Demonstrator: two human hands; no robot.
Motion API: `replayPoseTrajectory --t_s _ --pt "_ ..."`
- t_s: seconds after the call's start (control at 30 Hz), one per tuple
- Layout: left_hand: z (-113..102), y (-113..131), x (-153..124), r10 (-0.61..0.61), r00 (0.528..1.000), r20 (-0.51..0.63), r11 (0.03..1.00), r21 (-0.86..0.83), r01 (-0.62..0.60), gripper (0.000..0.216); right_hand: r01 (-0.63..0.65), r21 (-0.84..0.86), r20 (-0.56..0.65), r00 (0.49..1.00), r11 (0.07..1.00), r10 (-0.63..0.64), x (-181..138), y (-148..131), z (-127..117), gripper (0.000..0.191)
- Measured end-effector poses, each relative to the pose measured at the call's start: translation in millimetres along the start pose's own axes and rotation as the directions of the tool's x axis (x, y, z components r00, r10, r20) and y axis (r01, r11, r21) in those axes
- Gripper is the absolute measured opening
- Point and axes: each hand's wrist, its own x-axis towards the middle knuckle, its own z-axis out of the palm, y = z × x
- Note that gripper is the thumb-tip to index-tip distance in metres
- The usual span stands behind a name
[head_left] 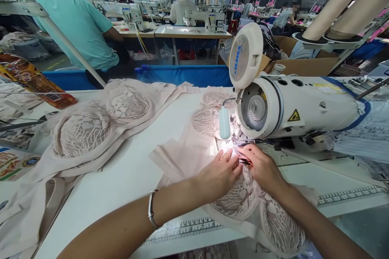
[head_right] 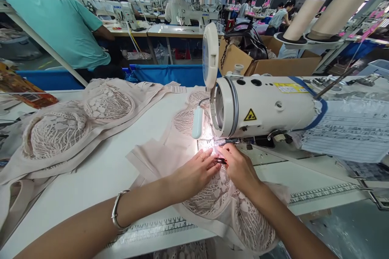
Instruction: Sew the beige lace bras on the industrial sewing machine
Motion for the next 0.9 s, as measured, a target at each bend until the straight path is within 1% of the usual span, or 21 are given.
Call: replayPoseTrajectory --t_s 0.07,0.13,0.2,0.27,0.37,0.47,0.57,0.6,0.7,0.77,0.83,0.9 --pt "0.1 -8.0 2.0 0.008 1.0 0.018 0.999 -0.047 -0.007 0.026 0.0 -0.038 0.008 1.0 0.999 0.0 2.7 -0.6 1.4 0.045" --pt "-1.0 -16.5 3.6 0.015 1.0 0.021 0.995 -0.104 -0.013 0.02 0.025 -0.089 -0.003 1.0 0.996 -0.026 6.5 -2.3 2.0 0.045" --pt "-3.3 -24.7 4.3 0.025 1.0 0.008 0.985 -0.17 -0.023 0.021 0.052 -0.145 -0.011 0.998 0.988 -0.054 10.7 -4.7 2.1 0.043" --pt "-6.7 -31.5 4.3 0.035 0.999 -0.014 0.974 -0.223 -0.038 0.023 0.053 -0.192 -0.005 0.998 0.98 -0.055 15.1 -7.2 2.3 0.039" --pt "-13.7 -37.6 3.8 0.032 0.999 -0.023 0.969 -0.243 -0.037 0.023 0.024 -0.225 0.005 1.0 0.974 -0.023 21.1 -9.6 2.5 0.032" --pt "-19.3 -36.8 3.4 -0.005 1.0 -0.004 0.972 -0.234 0.004 0.019 0.012 -0.199 0.009 1.0 0.98 -0.01 21.7 -11.4 -1.5 0.034" --pt "-18.1 -27.9 3.2 -0.036 0.999 -0.029 0.988 -0.149 0.031 0.033 -0.05 -0.165 -0.032 0.998 0.985 0.045 9.1 -15.6 -11.2 0.039" --pt "-16.6 -23.4 3.0 -0.032 0.999 -0.042 0.994 -0.107 0.028 0.035 -0.082 -0.168 -0.047 0.996 0.982 0.075 1.3 -17.7 -14.7 0.036" --pt "-12.2 -8.9 1.7 0.053 0.998 -0.035 0.998 -0.032 -0.054 0.023 -0.165 -0.204 -0.045 0.986 0.965 0.159 -28.8 -25.1 -20.8 0.017" --pt "-11.6 -2.1 0.0 0.097 0.995 -0.016 0.995 -0.026 -0.097 0.027 -0.197 -0.234 -0.047 0.98 0.952 0.191 -47.8 -29.4 -19.5 0.015" --pt "-12.6 -0.4 -1.9 0.074 0.997 -0.018 0.996 -0.041 -0.075 0.033 -0.187 -0.262 -0.073 0.982 0.947 0.174 -59.9 -31.6 -15.4 0.02" --pt "-13.4 -3.8 -3.3 0.029 0.999 -0.027 0.996 -0.08 -0.031 0.037 -0.13 -0.271 -0.106 0.989 0.954 0.105 -62.9 -30.4 -11.4 0.028"
